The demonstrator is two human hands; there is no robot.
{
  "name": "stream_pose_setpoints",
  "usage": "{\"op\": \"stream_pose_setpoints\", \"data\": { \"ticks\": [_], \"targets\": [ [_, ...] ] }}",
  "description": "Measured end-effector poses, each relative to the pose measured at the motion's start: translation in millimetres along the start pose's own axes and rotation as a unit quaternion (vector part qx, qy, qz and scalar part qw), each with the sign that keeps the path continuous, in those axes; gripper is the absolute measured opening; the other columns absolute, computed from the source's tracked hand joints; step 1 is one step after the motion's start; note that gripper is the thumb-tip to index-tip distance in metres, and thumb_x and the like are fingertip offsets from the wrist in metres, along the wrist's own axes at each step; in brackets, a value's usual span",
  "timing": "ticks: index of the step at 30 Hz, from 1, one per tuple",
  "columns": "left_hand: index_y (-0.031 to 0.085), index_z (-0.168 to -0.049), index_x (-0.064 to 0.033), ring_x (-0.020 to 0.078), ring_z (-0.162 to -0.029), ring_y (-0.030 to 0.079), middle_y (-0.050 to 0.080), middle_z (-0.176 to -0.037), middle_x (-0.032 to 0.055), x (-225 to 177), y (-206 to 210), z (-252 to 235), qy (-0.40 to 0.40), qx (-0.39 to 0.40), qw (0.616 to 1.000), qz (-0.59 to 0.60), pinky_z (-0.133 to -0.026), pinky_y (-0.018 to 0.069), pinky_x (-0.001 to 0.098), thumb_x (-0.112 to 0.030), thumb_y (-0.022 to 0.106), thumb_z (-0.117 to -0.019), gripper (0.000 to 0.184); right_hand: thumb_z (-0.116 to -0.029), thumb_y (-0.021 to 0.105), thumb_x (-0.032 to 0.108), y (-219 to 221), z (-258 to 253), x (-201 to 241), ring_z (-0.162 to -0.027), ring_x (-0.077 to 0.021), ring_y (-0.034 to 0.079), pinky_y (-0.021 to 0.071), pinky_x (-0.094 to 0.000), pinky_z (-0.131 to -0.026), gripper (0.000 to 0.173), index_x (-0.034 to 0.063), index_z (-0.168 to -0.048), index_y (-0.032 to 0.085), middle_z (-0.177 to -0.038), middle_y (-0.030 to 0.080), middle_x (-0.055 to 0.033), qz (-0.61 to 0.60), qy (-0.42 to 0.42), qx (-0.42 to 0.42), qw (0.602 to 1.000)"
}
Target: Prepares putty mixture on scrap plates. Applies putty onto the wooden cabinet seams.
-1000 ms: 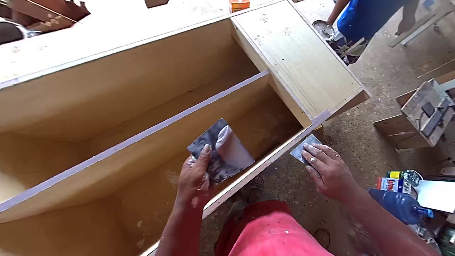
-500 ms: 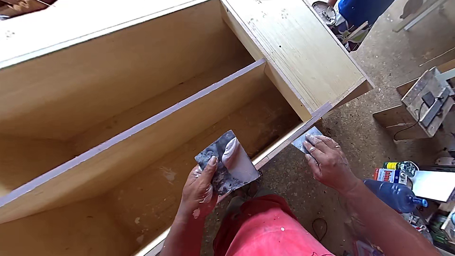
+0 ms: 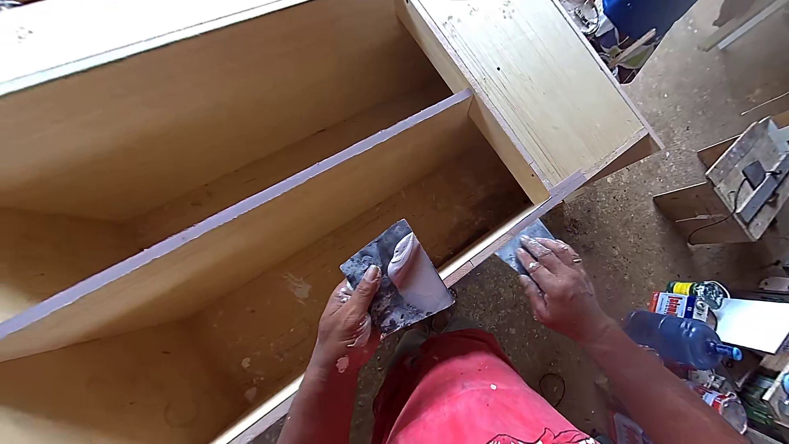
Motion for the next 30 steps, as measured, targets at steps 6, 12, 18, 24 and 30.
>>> {"op": "stream_pose_setpoints", "data": {
  "ticks": [6, 12, 18, 24, 30],
  "targets": [
    [0.067, -0.111, -0.0090, 0.0101, -0.080, 0.072, 0.074, -0.090, 0.0046, 0, -3, 3, -0.004, 0.006, 1.000, -0.001, -0.075, 0.0622, 0.0269, -0.018, 0.045, -0.1073, 0.023, -0.1024, 0.049, 0.029, 26, -2, 13, -0.143, -0.0278, 0.048, 0.0353, -0.0542, -0.119, 0.041, 0.0121, -0.134, 0.068, -0.149, 0.058, -0.0059, 0.013, 0.000, 0.017, 1.000],
    [0.066, -0.112, -0.0082, 0.0108, -0.082, 0.073, 0.074, -0.092, 0.0058, -3, -10, 6, 0.006, 0.007, 1.000, 0.010, -0.077, 0.0624, 0.0280, -0.017, 0.046, -0.1073, 0.023, -0.1025, 0.047, 0.029, 5, 6, 11, -0.138, -0.0307, 0.054, 0.0394, -0.0560, -0.115, 0.041, 0.0114, -0.131, 0.071, -0.144, 0.062, -0.0077, 0.013, 0.013, 0.008, 1.000],
    [0.068, -0.109, -0.0087, 0.0103, -0.080, 0.072, 0.073, -0.089, 0.0054, -1, -14, 8, -0.009, 0.022, 1.000, 0.008, -0.075, 0.0619, 0.0268, -0.017, 0.046, -0.1073, 0.024, -0.1024, 0.048, 0.029, 24, -5, 8, -0.144, -0.0293, 0.046, 0.0342, -0.0542, -0.119, 0.043, 0.0105, -0.137, 0.066, -0.152, 0.055, -0.0083, 0.017, 0.011, 0.016, 1.000],
    [0.068, -0.108, -0.0091, 0.0102, -0.078, 0.072, 0.073, -0.087, 0.0049, -5, -22, 12, -0.012, 0.022, 1.000, 0.007, -0.073, 0.0621, 0.0269, -0.017, 0.046, -0.1072, 0.024, -0.1026, 0.047, 0.030, 8, 17, 21, -0.137, -0.0313, 0.054, 0.0397, -0.0571, -0.115, 0.041, 0.0107, -0.130, 0.071, -0.143, 0.063, -0.0089, 0.011, 0.023, 0.020, 0.999],
    [0.068, -0.108, -0.0086, 0.0112, -0.079, 0.072, 0.073, -0.089, 0.0059, -6, -27, 12, -0.019, 0.029, 0.999, 0.007, -0.074, 0.0620, 0.0278, -0.018, 0.047, -0.1069, 0.023, -0.1029, 0.050, 0.029, 37, -1, 50, -0.144, -0.0277, 0.046, 0.0328, -0.0560, -0.120, 0.040, 0.0120, -0.135, 0.067, -0.151, 0.056, -0.0066, -0.002, 0.004, 0.004, 1.000]
  ]
}}
Point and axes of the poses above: each hand's wrist, its own z-axis away from the middle knuckle, its own y-axis out of the palm, x = y × z, the point moved 3 cm from there along -z, towards the middle knuckle
